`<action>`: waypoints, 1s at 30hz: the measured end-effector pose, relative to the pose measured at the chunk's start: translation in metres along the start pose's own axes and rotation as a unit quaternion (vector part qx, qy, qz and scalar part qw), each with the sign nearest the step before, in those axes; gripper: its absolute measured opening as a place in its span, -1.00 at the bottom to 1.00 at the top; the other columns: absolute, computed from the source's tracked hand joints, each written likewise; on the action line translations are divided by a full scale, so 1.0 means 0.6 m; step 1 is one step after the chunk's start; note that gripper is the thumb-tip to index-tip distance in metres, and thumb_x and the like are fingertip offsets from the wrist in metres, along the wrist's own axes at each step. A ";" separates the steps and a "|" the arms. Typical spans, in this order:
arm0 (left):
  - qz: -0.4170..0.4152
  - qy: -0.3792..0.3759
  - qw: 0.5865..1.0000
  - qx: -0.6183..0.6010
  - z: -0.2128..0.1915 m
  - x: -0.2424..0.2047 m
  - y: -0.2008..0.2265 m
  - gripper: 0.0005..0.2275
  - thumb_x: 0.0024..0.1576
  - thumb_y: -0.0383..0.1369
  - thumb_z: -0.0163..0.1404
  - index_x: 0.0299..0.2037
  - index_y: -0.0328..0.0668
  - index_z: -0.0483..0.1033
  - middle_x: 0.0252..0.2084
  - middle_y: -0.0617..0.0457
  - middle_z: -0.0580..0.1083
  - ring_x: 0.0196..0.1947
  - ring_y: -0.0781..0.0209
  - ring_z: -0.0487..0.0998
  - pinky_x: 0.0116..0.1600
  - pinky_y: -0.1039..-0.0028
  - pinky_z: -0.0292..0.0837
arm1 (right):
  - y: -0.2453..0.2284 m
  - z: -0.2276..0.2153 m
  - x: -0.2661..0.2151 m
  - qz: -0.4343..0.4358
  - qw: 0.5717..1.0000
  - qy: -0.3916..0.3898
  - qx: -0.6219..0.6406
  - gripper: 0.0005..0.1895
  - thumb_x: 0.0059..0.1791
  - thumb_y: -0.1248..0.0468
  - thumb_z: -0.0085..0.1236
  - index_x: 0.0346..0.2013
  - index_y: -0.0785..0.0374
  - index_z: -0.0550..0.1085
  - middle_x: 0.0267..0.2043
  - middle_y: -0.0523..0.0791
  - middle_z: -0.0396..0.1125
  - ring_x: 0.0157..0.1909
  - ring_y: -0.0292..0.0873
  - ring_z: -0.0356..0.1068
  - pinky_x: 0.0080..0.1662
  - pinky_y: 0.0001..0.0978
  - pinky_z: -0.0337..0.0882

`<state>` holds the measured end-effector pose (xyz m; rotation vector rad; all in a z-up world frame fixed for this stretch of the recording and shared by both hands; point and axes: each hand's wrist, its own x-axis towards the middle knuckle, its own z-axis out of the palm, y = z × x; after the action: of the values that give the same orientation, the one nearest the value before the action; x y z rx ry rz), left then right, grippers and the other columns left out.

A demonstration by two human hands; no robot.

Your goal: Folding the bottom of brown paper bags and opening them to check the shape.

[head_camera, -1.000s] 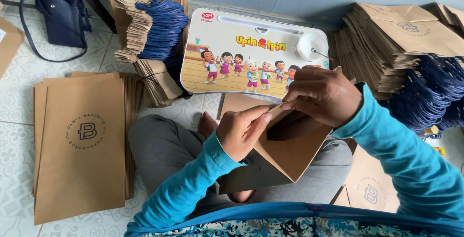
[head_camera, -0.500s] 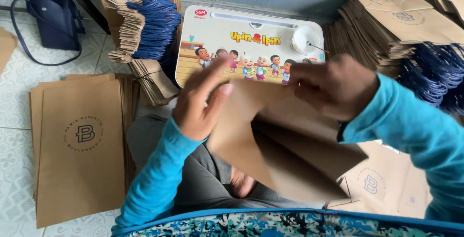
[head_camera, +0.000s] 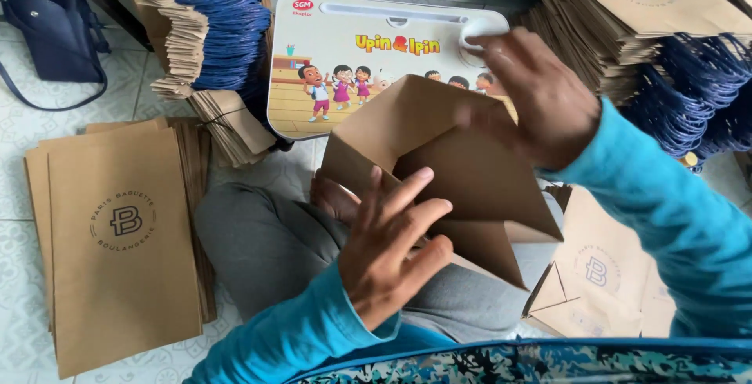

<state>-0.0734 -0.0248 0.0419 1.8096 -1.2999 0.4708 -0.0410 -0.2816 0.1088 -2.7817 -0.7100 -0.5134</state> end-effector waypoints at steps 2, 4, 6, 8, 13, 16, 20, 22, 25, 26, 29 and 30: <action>0.010 -0.015 0.999 -0.029 -0.024 0.011 -0.027 -0.85 -0.01 -0.56 0.23 -0.38 -0.23 0.48 0.05 -0.11 0.44 0.32 -0.22 0.33 0.42 -0.37 0.05 | -0.042 -0.045 -0.012 -0.056 0.989 -0.092 0.099 -0.16 -0.10 -0.03 0.27 0.29 0.49 0.29 0.32 0.19 0.22 0.18 0.17 0.35 0.12 -0.07 0.43; 0.016 -0.028 0.998 -0.056 -0.048 0.024 -0.057 -0.86 -0.06 -0.51 0.25 -0.44 -0.20 0.50 0.02 -0.08 0.45 0.34 -0.22 0.31 0.46 -0.25 0.03 | -0.066 -0.063 -0.022 -0.115 0.956 -0.183 0.199 0.04 -0.23 -0.24 0.28 0.32 0.41 0.26 0.39 0.16 0.20 0.26 0.14 0.39 0.16 -0.11 0.48; 0.023 -0.061 0.989 -0.133 -0.075 0.036 -0.087 -0.92 0.05 -0.55 0.16 -0.43 -0.21 0.53 0.05 0.01 0.41 0.36 -0.18 0.29 0.44 0.05 0.28 | -0.080 -0.050 -0.038 -0.043 0.929 -0.325 0.169 0.13 -0.12 -0.34 0.07 0.49 0.30 0.00 -0.70 -0.13 0.45 -0.83 -0.14 0.35 -0.72 -0.20 0.32; 0.020 -0.076 0.983 -0.164 -0.082 0.033 -0.121 -0.91 0.07 -0.53 0.17 -0.40 -0.21 0.51 0.06 0.01 0.40 0.37 -0.21 0.30 0.45 0.03 0.30 | -0.069 -0.030 -0.049 -0.059 0.933 -0.306 0.178 -0.02 -0.09 -0.18 0.13 0.44 0.31 0.07 -0.44 -0.07 0.53 -0.70 -0.08 0.49 -0.66 -0.18 0.43; 0.029 -0.077 0.996 -0.041 -0.087 0.037 -0.089 -0.74 0.13 -0.09 0.10 -0.17 -0.06 0.56 0.14 0.01 0.44 0.39 -0.22 0.26 0.53 -0.28 -0.31 | -0.072 -0.014 -0.052 -0.016 0.965 -0.211 0.153 -0.58 -0.26 0.40 0.21 -0.10 0.15 0.55 -0.30 -0.21 0.62 -0.44 -0.10 0.60 -0.44 -0.27 0.50; 0.033 -0.030 0.997 0.057 -0.054 0.030 -0.027 -0.31 0.02 0.36 -0.23 -0.17 -0.17 0.53 0.16 -0.11 0.46 0.32 -0.13 0.37 0.38 -0.52 -0.42 | -0.083 -0.024 -0.046 0.012 0.967 -0.233 0.106 -0.52 -0.30 0.36 0.27 -0.08 0.13 0.57 -0.38 -0.13 0.59 -0.50 -0.01 0.57 -0.49 -0.19 0.49; 0.029 -0.028 0.997 0.070 -0.047 0.025 -0.021 -0.77 0.15 -0.18 0.20 -0.35 -0.11 0.47 -0.16 0.05 0.47 0.11 0.01 0.50 0.38 -0.56 -0.24 | -0.078 -0.019 -0.045 0.030 0.962 -0.254 0.093 -0.56 -0.23 0.39 0.19 -0.05 0.10 0.53 -0.47 -0.12 0.57 -0.60 0.00 0.55 -0.55 -0.15 0.47; 0.027 -0.050 0.997 0.050 -0.058 0.031 -0.043 -0.83 0.10 -0.39 0.28 -0.36 -0.11 0.50 -0.27 0.09 0.49 0.04 0.03 0.53 0.42 -0.51 -0.30 | -0.068 -0.012 -0.045 0.002 0.954 -0.284 0.099 -0.53 -0.20 0.37 0.20 0.00 0.07 0.48 -0.48 -0.12 0.57 -0.60 0.00 0.56 -0.56 -0.10 0.46; 0.074 -0.090 0.993 0.021 -0.072 0.042 -0.068 -0.85 0.06 -0.39 0.29 -0.32 -0.11 0.53 -0.24 0.09 0.49 -0.06 0.17 0.50 0.46 -0.41 -0.23 | -0.065 -0.007 -0.033 -0.012 0.903 -0.401 0.153 -0.35 -0.20 0.32 0.16 0.21 -0.01 0.36 -0.39 -0.19 0.62 -0.60 -0.04 0.59 -0.53 -0.15 0.49; 0.100 -0.098 0.990 0.020 -0.078 0.047 -0.067 -0.85 0.09 -0.40 0.28 -0.33 -0.12 0.51 -0.28 0.10 0.47 -0.07 0.17 0.51 0.46 -0.41 -0.18 | -0.067 -0.005 -0.025 -0.017 0.882 -0.454 0.123 -0.30 -0.20 0.28 0.14 0.25 -0.08 0.30 -0.43 -0.17 0.60 -0.53 0.01 0.57 -0.47 -0.09 0.45; 0.124 -0.114 0.985 0.037 -0.085 0.055 -0.071 -0.81 0.07 -0.39 0.31 -0.34 -0.12 0.49 -0.32 0.12 0.43 -0.12 0.19 0.51 0.48 -0.39 -0.13 | -0.046 0.015 -0.039 -0.079 0.864 -0.480 0.133 -0.33 -0.18 0.23 0.11 0.25 0.10 0.29 -0.35 -0.06 0.55 -0.40 0.08 0.52 -0.37 -0.07 0.44; 0.121 -0.120 0.984 0.060 -0.087 0.056 -0.075 -0.77 0.03 -0.36 0.35 -0.34 -0.11 0.48 -0.33 0.12 0.42 -0.16 0.20 0.50 0.49 -0.37 -0.13 | -0.035 0.025 -0.046 -0.143 0.865 -0.450 0.169 -0.36 -0.16 0.21 0.11 0.20 0.35 0.34 -0.24 0.02 0.51 -0.34 0.11 0.48 -0.33 -0.12 0.47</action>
<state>-0.0113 0.0020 0.0771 1.8579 -1.7015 0.4813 -0.0701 -0.2711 0.0873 -2.4643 -1.2400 0.8763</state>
